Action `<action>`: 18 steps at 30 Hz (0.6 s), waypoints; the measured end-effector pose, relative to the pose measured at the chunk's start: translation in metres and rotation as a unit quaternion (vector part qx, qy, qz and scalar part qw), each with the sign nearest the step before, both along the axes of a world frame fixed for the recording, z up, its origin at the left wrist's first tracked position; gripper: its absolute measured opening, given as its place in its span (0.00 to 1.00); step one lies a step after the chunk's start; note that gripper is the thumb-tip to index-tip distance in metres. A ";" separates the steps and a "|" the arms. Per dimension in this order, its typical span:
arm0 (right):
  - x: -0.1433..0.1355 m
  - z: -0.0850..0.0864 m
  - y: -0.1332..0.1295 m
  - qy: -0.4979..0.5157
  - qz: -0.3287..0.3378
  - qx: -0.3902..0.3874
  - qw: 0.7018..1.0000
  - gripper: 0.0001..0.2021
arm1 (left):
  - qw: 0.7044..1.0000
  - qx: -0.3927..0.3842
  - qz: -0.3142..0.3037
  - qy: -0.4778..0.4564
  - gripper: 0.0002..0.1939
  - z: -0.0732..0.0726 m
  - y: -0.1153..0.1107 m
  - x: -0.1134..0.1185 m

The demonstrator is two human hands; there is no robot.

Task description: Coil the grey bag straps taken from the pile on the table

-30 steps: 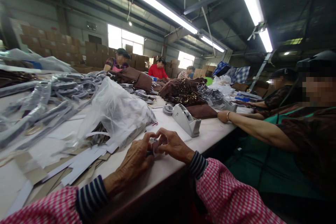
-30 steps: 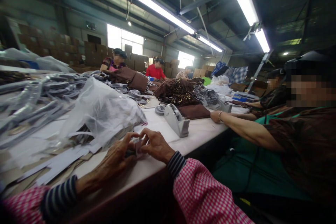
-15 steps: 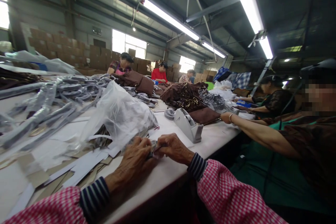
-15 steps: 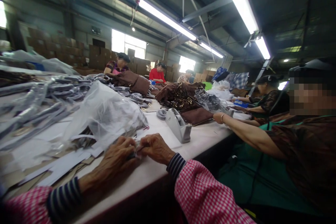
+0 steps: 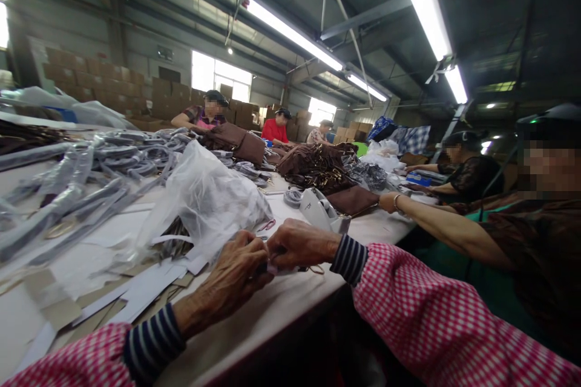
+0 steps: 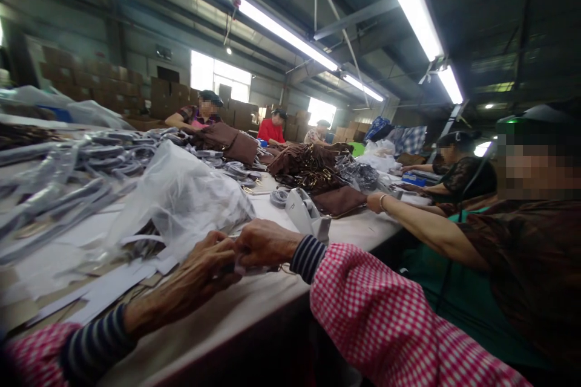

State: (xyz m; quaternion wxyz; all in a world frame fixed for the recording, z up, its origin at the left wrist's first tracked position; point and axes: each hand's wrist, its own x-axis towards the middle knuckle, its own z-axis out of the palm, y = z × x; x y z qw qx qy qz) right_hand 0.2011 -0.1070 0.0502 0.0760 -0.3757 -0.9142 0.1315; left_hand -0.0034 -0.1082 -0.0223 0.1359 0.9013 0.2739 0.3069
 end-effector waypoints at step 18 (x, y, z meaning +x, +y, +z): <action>-0.015 -0.038 -0.054 -0.035 -0.171 0.150 0.973 0.25 | 0.906 -0.383 0.017 -0.177 0.17 -0.004 0.014 0.007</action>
